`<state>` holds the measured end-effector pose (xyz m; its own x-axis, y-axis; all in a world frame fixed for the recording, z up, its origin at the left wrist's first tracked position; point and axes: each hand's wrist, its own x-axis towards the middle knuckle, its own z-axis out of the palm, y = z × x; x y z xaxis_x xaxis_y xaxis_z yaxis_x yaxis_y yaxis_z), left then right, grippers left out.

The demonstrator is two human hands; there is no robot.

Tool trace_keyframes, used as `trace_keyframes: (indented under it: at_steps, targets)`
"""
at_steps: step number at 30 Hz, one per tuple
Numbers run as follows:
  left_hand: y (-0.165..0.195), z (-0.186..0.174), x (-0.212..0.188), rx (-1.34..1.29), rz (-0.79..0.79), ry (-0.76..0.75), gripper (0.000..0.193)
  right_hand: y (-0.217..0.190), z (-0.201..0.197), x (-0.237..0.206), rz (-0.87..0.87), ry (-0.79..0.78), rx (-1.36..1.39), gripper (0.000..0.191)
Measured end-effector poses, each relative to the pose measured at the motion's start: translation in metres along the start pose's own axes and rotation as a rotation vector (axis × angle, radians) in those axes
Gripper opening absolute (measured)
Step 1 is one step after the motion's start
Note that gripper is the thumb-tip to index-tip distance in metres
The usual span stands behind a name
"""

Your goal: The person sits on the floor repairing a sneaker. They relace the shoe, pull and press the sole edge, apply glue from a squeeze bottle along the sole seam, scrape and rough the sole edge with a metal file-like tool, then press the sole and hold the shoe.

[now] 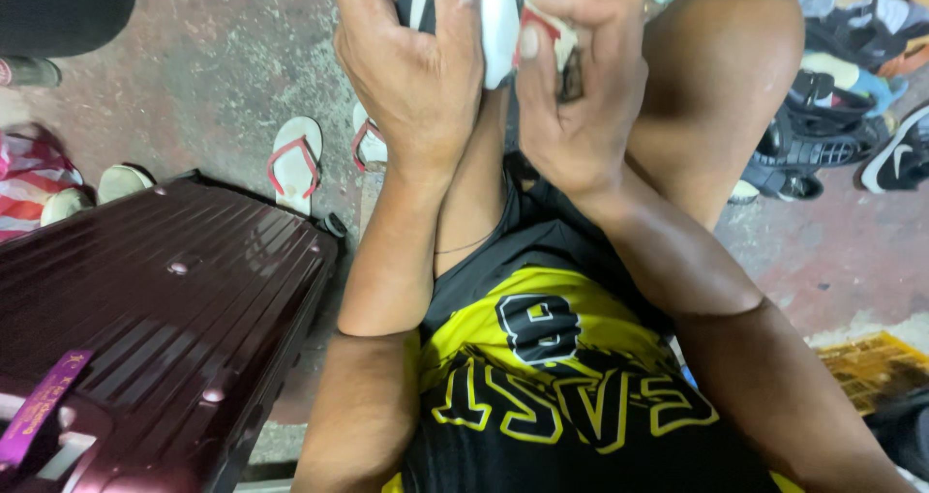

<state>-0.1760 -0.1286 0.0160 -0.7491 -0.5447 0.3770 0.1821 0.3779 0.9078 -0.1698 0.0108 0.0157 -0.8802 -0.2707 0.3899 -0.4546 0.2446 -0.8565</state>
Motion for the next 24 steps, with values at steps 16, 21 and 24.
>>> trace_keyframes:
  at_steps: [16,21,24]
  targets:
    - [0.000,-0.004,-0.006,0.000,0.002,-0.003,0.035,0.001,-0.004,0.002,0.070,0.002,0.226,0.018]
    - [0.000,-0.003,-0.003,-0.069,0.016,-0.009,0.031,0.001,-0.002,-0.005,-0.056,-0.029,-0.024,0.017]
    - [0.002,-0.004,-0.003,-0.022,0.025,-0.010,0.035,0.003,-0.002,0.003,-0.048,0.005,-0.085,0.012]
